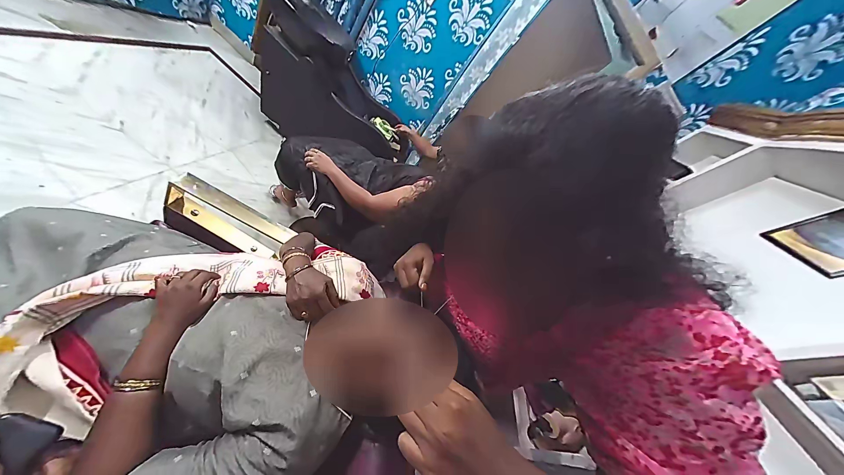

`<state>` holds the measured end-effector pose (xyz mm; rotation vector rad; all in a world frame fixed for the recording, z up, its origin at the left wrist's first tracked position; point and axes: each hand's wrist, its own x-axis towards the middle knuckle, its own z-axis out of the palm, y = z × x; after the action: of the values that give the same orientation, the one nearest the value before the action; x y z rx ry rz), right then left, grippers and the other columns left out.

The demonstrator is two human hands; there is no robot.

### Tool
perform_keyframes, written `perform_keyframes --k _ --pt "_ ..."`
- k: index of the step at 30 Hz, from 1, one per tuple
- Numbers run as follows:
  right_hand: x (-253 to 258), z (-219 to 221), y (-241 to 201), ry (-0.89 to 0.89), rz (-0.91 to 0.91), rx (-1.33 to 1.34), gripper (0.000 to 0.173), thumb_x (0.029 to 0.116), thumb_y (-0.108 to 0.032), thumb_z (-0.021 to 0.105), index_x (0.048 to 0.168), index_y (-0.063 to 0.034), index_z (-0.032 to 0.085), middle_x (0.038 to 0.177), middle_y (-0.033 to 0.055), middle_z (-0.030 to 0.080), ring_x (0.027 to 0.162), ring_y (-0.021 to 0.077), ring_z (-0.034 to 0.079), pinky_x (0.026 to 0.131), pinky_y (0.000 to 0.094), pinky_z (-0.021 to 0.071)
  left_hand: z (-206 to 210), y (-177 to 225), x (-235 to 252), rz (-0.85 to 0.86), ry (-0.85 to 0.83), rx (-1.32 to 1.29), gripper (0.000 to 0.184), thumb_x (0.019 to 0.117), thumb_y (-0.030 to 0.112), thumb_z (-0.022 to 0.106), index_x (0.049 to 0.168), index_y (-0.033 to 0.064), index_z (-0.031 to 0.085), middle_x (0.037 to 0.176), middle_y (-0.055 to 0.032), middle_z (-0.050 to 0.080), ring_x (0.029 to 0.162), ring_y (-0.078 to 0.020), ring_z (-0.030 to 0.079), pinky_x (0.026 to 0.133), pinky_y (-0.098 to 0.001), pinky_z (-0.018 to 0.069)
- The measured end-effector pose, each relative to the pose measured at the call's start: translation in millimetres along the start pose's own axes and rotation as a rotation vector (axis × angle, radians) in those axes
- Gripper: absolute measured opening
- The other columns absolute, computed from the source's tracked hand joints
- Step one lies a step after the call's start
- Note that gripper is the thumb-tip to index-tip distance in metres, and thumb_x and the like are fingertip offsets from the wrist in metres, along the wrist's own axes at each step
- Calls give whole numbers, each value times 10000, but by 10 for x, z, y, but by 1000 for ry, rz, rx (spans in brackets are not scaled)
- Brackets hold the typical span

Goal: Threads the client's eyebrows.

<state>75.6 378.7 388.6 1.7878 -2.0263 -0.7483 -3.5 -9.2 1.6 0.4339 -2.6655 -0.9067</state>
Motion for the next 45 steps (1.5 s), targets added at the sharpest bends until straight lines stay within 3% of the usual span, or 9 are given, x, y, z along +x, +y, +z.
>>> perform_keyframes --k 16,25,39,41,42,43,44,45 --pt "23 16 33 14 41 60 282 940 -34 463 686 -95 571 669 22 521 674 179 554 609 306 434 -8 -8 -4 5 12 -3 264 1050 195 548 1213 61 706 1271 -220 674 1185 -490 611 1001 -761 350" --pt "35 12 12 -26 15 8 301 934 27 456 689 -90 587 664 24 525 679 175 557 635 303 449 8 -14 -5 12 13 -9 271 1053 203 535 1211 64 705 1263 -215 677 1200 -476 607 1010 -750 349" --pt "-18 77 -20 43 62 94 301 937 6 473 664 -88 556 653 34 501 647 185 534 655 313 452 90 -95 10 19 29 19 276 1052 214 539 1215 73 711 1269 -207 677 1197 -478 607 1006 -751 346" --pt "-34 56 37 105 64 156 325 959 -10 452 658 -88 550 652 42 505 651 201 544 713 331 478 99 -70 -21 81 115 67 285 1056 210 519 1169 47 723 1205 -223 696 1120 -486 640 969 -761 362" --pt "-45 21 97 134 54 200 344 974 -16 444 655 -89 549 659 51 522 669 213 569 799 351 511 11 50 -54 101 154 123 299 1059 203 502 1127 32 737 1157 -224 714 1075 -476 661 950 -748 386" --pt "-60 -24 176 153 34 240 356 983 -14 445 653 -89 555 678 61 548 707 225 601 875 369 527 -253 340 -114 55 92 193 324 1066 182 471 1127 20 744 1159 -216 724 1094 -453 669 968 -709 403" --pt "-71 -67 258 160 6 273 353 981 -6 451 654 -89 557 703 66 570 757 232 618 917 378 521 -887 865 -89 -168 -365 158 374 1109 150 393 1388 3 595 1454 -213 572 1384 -431 490 1145 -650 267" --pt "-79 -96 325 149 -21 300 343 978 -2 451 664 -93 554 728 66 574 793 234 613 925 373 507 -1186 1175 -109 -255 -423 29 356 1088 61 429 1393 -60 567 1474 -262 537 1420 -466 436 1170 -646 208"
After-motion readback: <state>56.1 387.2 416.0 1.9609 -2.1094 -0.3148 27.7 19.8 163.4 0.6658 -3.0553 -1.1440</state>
